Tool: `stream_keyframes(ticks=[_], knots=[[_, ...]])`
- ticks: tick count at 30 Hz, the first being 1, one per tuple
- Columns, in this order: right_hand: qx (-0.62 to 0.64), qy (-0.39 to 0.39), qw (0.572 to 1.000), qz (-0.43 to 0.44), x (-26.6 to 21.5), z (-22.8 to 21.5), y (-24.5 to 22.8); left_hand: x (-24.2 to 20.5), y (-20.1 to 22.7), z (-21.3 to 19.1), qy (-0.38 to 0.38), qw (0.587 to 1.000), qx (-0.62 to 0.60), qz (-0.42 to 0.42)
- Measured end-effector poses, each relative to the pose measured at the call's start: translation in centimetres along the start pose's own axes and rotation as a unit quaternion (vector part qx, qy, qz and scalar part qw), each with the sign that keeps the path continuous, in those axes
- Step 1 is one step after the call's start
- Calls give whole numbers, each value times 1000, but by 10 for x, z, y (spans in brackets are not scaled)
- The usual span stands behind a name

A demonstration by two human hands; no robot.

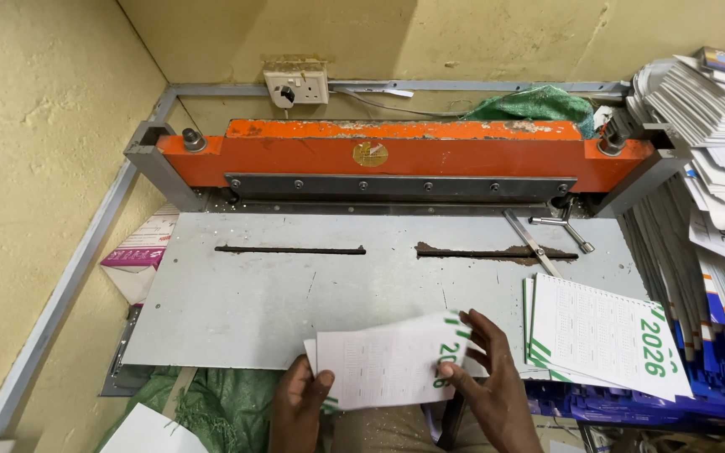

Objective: The person aligns stacks of printed paper sheets on a metal workbench and uses a large orange binding machine to secure them. They repeatedly position the sheets under the machine's clamp, operate the lever to bind the documents, and then move the finished stacks to the side.

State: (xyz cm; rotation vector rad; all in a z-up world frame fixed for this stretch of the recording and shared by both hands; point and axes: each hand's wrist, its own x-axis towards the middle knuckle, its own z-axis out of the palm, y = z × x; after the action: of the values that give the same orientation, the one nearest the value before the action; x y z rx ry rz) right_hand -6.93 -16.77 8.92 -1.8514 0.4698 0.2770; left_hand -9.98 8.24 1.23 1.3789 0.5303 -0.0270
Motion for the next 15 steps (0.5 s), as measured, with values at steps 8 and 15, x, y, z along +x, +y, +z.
stream_keyframes(ticks=[8,15], knots=[[102,-73,984,-123,29,-18,18,15,39,44,-180,946,28,269],[75,-42,989,-122,69,2,76,45,4,58,-105,972,35,206]])
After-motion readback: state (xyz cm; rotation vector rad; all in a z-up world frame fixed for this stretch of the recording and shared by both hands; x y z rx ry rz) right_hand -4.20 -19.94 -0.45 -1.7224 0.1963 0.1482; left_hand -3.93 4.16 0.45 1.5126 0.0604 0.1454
